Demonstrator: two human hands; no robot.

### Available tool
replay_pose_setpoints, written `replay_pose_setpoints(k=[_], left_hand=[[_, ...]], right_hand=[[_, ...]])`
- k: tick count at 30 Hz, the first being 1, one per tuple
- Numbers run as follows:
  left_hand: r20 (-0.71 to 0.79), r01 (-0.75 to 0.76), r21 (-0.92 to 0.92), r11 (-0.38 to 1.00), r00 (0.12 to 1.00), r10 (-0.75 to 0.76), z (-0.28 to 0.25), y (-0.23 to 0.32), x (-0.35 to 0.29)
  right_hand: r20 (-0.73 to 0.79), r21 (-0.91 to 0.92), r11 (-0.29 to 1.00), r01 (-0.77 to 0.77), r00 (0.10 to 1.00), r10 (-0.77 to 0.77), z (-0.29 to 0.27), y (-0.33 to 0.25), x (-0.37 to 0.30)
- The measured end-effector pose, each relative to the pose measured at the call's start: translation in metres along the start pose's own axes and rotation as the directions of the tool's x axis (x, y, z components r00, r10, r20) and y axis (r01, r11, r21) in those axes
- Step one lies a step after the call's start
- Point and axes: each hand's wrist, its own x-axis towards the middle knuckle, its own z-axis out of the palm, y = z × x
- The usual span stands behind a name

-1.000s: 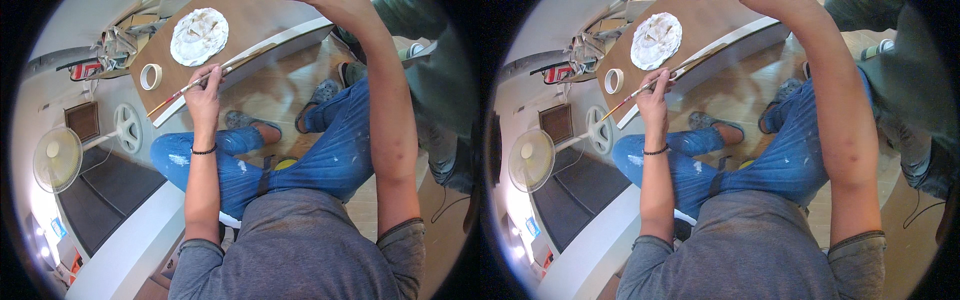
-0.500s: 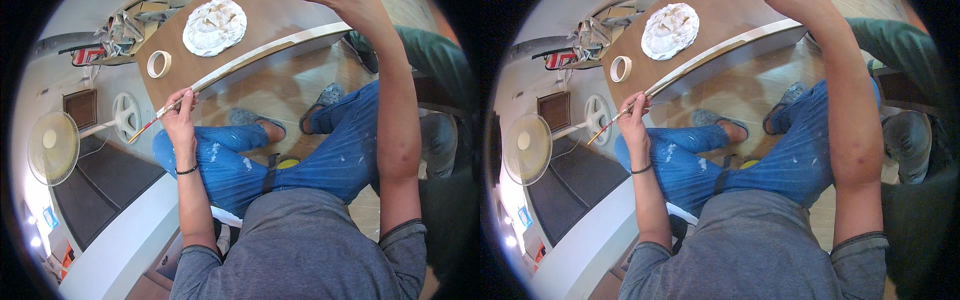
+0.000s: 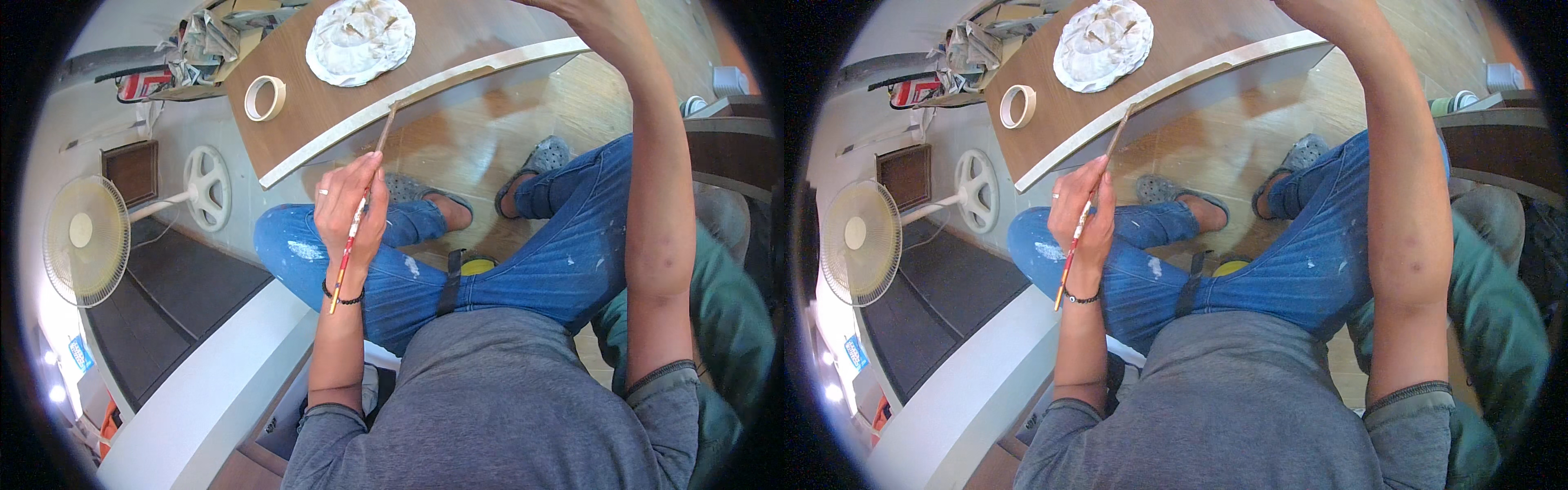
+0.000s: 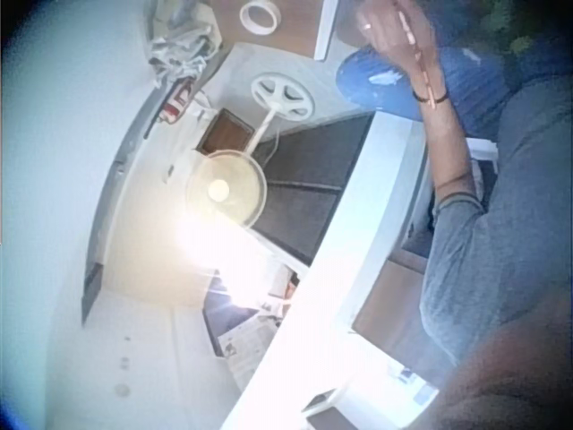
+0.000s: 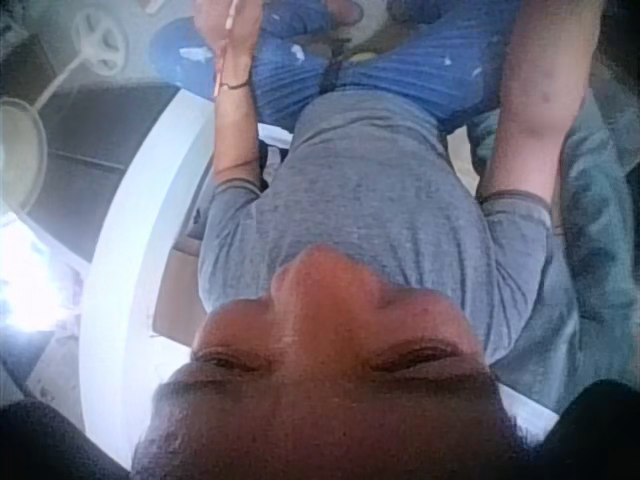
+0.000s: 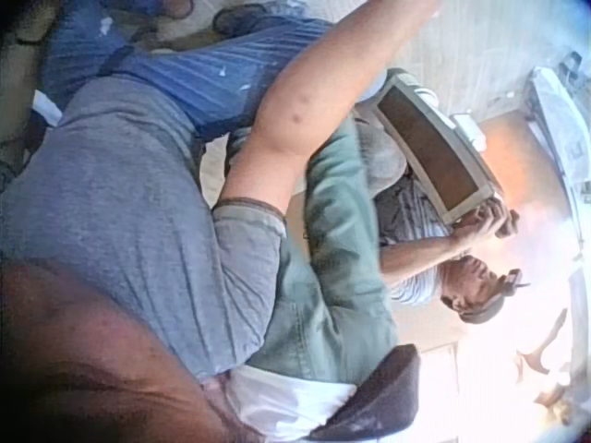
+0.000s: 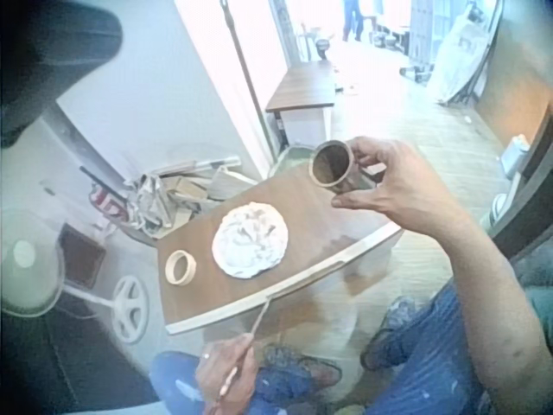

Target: The person wipes the edge of a wooden furniture piece with a cloth, applies masking tape along the edge, and then uses a paintbrush to apply a finish to the taped area. The person also wipes the surface with a cloth after applying the finish.

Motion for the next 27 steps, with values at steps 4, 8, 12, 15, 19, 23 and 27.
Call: replay_pose_setpoints(k=[4, 8, 12, 15, 19, 23, 27], left_hand=[[0.037, -0.025, 0.02, 0.999, 0.999, 0.024, 0.005, 0.0, 0.001], [0.012, -0.032, 0.033, 0.999, 0.999, 0.032, 0.005, 0.002, 0.0], [0.039, -0.033, 0.017, 0.999, 0.999, 0.032, 0.011, 0.003, 0.001], [-0.009, -0.015, 0.022, 1.0, 1.0, 0.015, 0.01, 0.009, 0.003], [0.039, 0.016, -0.001, 1.0, 0.999, -0.016, 0.015, 0.008, 0.004], [0.015, -0.018, -0.008, 1.0, 1.0, 0.019, 0.017, 0.006, 0.004], [0.05, -0.023, -0.001, 1.0, 0.998, 0.023, 0.019, 0.007, 0.006]], right_hand=[[0.012, -0.001, 1.0, -0.004, 1.0, 0.004, -0.001, 0.002, 0.0], [-0.006, 0.009, 1.0, -0.011, 1.0, 0.011, 0.0, 0.005, -0.002], [0.013, 0.014, 1.0, -0.008, 1.0, 0.008, -0.002, 0.001, -0.001], [0.002, 0.021, 1.0, -0.019, 1.0, 0.019, -0.003, 0.001, -0.002], [0.001, 0.023, 1.0, -0.004, 1.0, 0.004, -0.003, 0.003, -0.004], [-0.003, 0.039, 0.998, -0.039, 0.999, 0.039, -0.005, -0.002, -0.005], [0.008, 0.038, 0.998, -0.048, 0.999, 0.048, -0.005, 0.004, -0.005]])
